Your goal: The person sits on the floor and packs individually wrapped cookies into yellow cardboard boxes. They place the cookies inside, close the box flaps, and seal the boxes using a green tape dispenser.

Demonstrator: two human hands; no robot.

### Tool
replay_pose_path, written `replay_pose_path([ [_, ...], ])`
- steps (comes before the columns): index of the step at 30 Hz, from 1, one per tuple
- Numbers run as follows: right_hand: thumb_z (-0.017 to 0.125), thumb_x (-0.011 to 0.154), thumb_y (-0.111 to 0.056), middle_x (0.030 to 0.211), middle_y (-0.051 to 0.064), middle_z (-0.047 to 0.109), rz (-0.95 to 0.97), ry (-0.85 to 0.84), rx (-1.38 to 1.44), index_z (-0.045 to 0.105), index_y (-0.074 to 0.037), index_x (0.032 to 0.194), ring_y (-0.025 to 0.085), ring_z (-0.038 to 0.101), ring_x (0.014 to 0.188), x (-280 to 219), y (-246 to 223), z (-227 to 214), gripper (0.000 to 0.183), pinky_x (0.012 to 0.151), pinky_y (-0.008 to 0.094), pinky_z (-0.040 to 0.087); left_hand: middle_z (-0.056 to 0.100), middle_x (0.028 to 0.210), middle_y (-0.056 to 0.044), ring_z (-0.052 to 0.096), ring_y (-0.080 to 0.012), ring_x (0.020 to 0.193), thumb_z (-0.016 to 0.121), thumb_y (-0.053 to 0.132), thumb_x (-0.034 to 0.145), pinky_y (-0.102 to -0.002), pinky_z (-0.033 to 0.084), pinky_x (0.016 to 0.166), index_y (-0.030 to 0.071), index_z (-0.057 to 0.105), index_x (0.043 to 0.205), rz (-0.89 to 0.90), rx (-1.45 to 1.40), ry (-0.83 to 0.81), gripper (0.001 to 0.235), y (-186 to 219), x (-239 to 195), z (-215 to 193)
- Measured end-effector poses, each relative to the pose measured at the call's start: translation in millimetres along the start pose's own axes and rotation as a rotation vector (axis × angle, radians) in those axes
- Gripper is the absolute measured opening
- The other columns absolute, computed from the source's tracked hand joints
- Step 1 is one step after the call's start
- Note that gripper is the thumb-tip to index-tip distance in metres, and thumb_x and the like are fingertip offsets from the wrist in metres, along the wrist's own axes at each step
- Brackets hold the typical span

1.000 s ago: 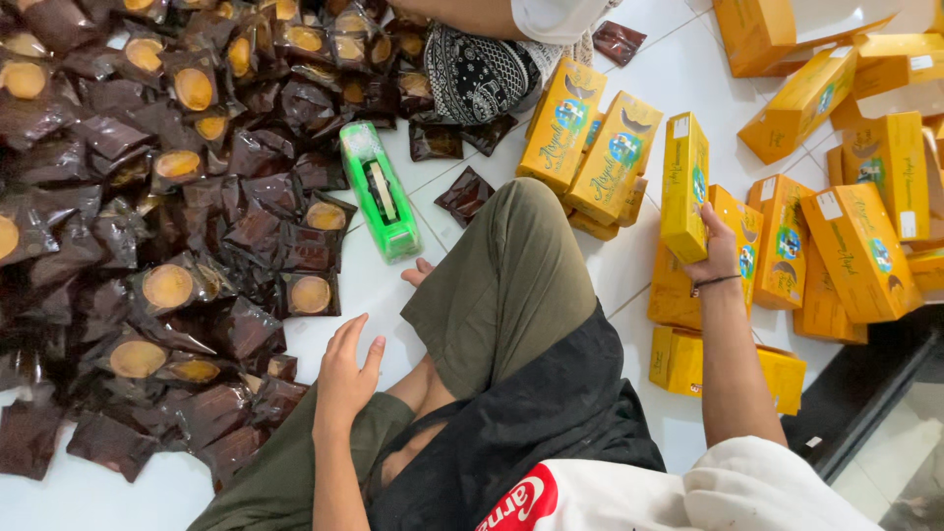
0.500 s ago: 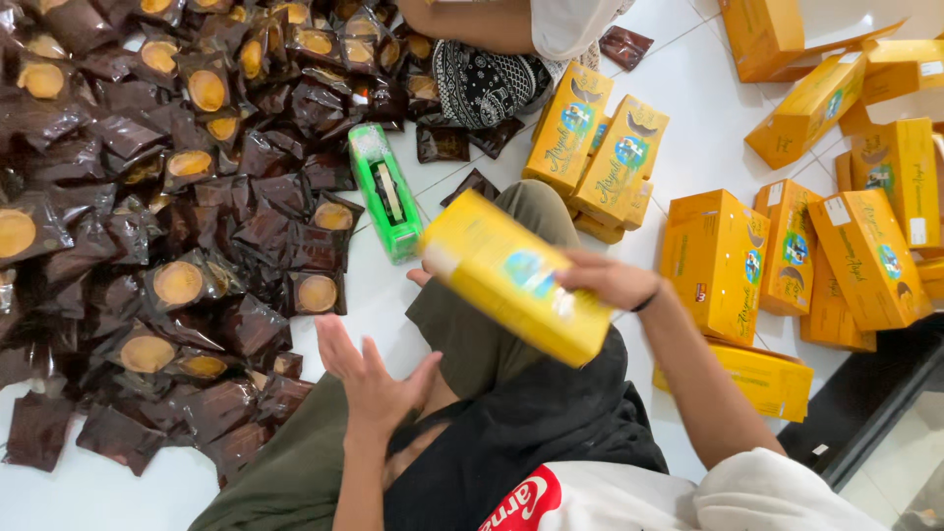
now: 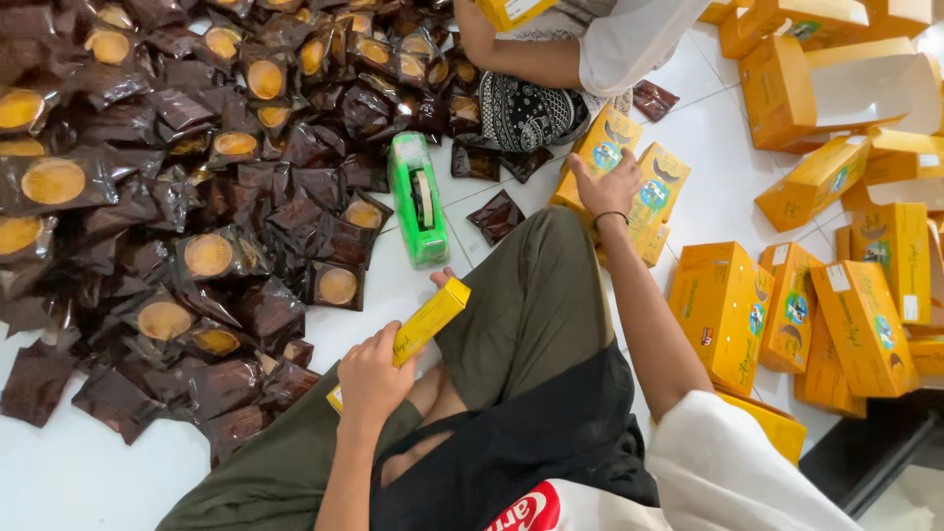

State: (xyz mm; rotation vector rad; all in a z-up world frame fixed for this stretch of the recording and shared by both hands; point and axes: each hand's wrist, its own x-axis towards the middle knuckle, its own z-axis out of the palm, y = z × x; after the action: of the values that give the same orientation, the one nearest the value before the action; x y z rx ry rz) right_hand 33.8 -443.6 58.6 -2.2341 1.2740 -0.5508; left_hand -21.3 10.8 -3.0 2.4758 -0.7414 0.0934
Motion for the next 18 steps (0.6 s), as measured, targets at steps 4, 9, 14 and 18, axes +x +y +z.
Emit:
replay_pose_path([
  [4,0.096,0.076,-0.045,0.155,0.03,0.027,0.042,-0.072,-0.149,0.022,-0.016,0.152,0.056,0.038,0.142,12.8,-7.2,27.1,0.11,0.114,0.069,0.04,0.077,0.098,-0.011,0.077,-0.0327,0.089,0.078,0.043,0.08,-0.043,0.059,0.08,0.015,0.065,0.126,-0.056,0.054,-0.09,0.055,-6.9,-0.5,10.2],
  [9,0.084,0.08,-0.047,0.134,0.022,0.057,0.094,0.014,0.148,0.058,-0.023,0.136,0.042,0.063,0.123,38.6,16.3,15.8,0.066,0.105,0.05,0.054,0.076,0.103,-0.016,0.076,-0.038,0.091,0.073,0.053,0.086,-0.048,0.058,0.082,0.013,0.06,0.134,-0.178,0.017,-0.181,0.064,-6.9,3.0,9.9],
  [14,0.08,0.081,-0.049,0.15,0.022,0.047,0.075,0.008,0.146,0.063,-0.023,0.14,0.042,0.053,0.137,44.6,33.6,19.1,0.067,0.116,0.049,0.043,0.072,0.114,-0.018,0.076,-0.0379,0.092,0.065,0.039,0.095,-0.047,0.06,0.078,0.015,0.048,0.151,-0.126,0.029,-0.169,0.063,6.2,19.9,-16.0],
  [18,0.088,0.084,-0.051,0.142,0.016,0.055,-0.253,0.25,-0.084,0.078,-0.031,0.117,0.04,0.051,0.135,37.5,40.7,34.2,0.04,0.112,0.05,0.044,0.064,0.124,-0.016,0.075,-0.0396,0.092,0.062,0.03,0.096,-0.048,0.062,0.073,0.029,0.043,0.159,-0.033,0.149,-0.026,0.066,-11.8,15.7,16.3],
])
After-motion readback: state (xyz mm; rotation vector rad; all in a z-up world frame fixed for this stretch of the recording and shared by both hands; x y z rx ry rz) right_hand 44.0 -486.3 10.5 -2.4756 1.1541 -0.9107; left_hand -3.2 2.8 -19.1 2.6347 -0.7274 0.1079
